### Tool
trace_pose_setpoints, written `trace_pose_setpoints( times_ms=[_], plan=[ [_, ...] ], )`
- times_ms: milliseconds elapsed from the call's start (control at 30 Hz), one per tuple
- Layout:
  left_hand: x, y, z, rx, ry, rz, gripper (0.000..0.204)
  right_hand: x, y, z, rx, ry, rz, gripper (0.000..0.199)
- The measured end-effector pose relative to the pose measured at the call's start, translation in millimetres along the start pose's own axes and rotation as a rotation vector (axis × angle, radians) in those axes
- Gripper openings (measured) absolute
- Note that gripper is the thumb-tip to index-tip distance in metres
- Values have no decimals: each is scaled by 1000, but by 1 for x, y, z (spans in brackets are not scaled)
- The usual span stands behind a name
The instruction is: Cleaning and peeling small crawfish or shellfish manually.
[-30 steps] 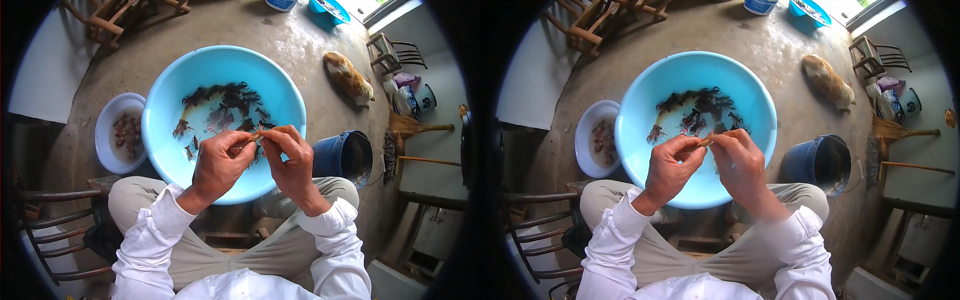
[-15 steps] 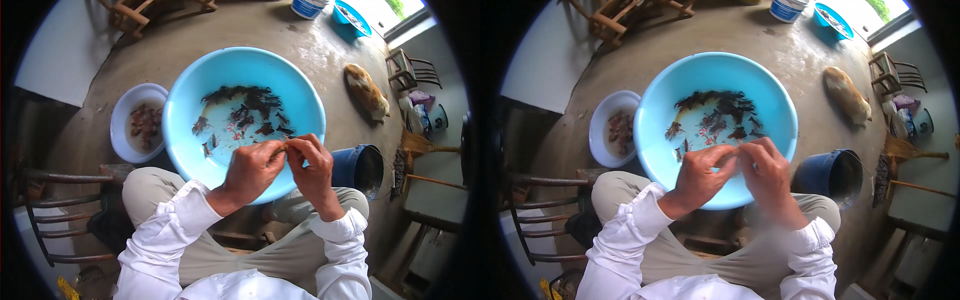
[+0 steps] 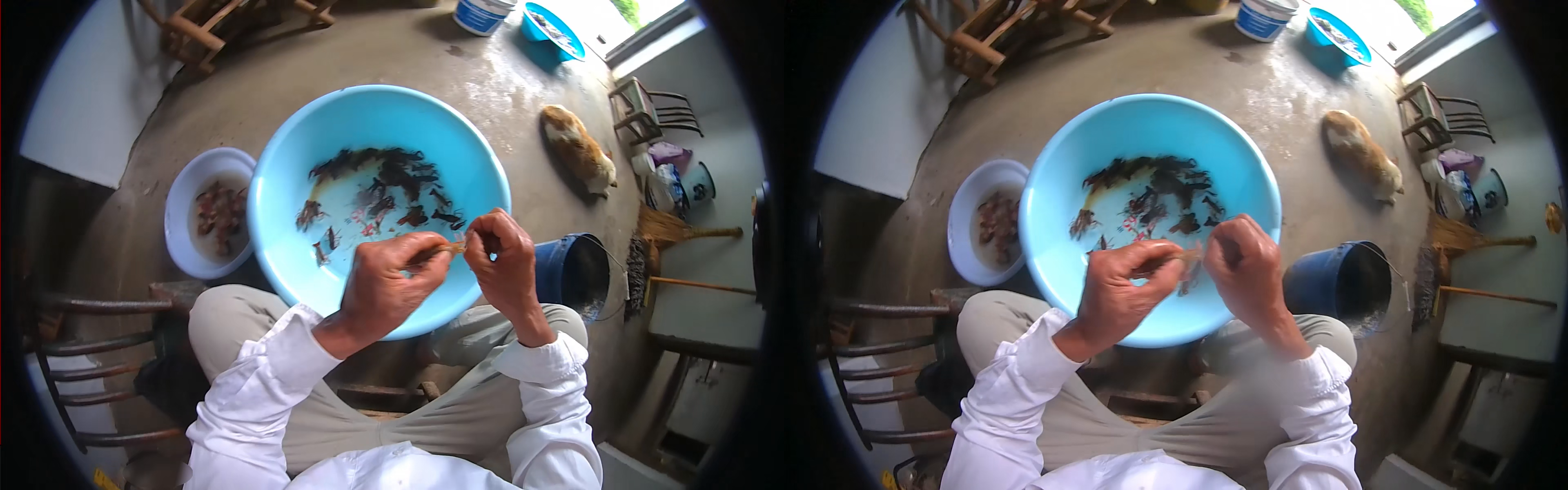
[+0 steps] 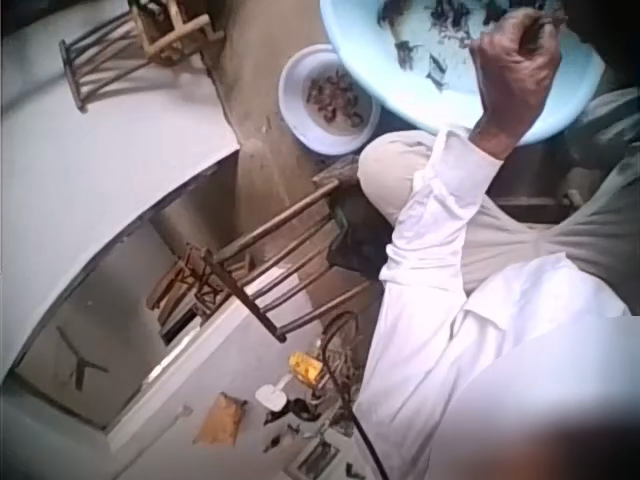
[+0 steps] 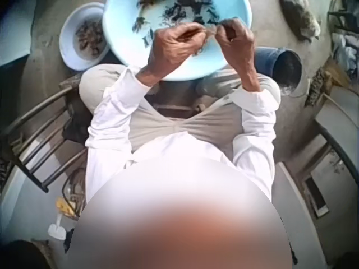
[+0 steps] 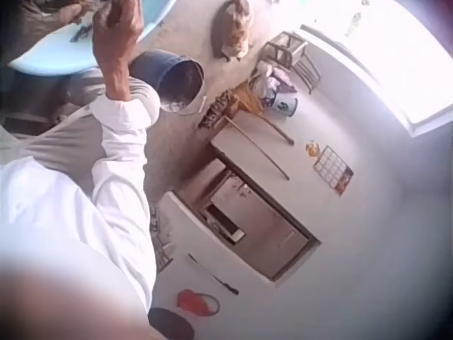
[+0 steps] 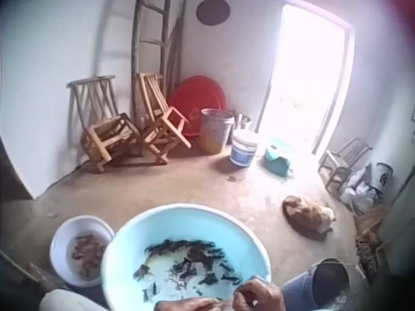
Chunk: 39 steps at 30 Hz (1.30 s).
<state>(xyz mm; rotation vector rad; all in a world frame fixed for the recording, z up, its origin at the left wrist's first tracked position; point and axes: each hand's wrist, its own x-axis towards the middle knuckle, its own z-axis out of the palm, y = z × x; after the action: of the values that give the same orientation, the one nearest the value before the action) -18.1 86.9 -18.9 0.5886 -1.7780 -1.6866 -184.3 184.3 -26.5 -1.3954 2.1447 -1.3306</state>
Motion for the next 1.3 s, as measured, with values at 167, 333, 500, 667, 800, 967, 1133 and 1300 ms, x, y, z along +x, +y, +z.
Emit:
trace_pose_setpoints(
  times_ms=[167, 333, 500, 667, 800, 967, 1133, 1300],
  plan=[
    [7, -5, -7, -508, -74, -249, 22, -2, -6, -30, 2, 73, 81, 7],
    [7, 1, -15, -561, -94, -352, 22, -31, 0, -118, -41, 357, -5, 9],
    [10, 4, -13, -622, -135, -394, 22, -82, 89, -214, -620, 458, 168, 19],
    [8, -2, -8, -530, -149, -378, 20, -105, 126, -227, -1104, -96, 353, 30],
    [7, -7, -4, -366, -142, -283, 22, -42, 67, -161, -507, 92, 130, 21],
    [2, -21, -2, -83, -80, -182, 22, -12, -30, -52, -101, -98, -145, 20],
    [4, -4, -2, 250, -73, -36, 21, -4, -28, -10, -241, -8, -439, 26],
    [4, -5, -5, 269, -91, -27, 20, -1, -21, -2, -290, -83, -509, 26]
  ],
)
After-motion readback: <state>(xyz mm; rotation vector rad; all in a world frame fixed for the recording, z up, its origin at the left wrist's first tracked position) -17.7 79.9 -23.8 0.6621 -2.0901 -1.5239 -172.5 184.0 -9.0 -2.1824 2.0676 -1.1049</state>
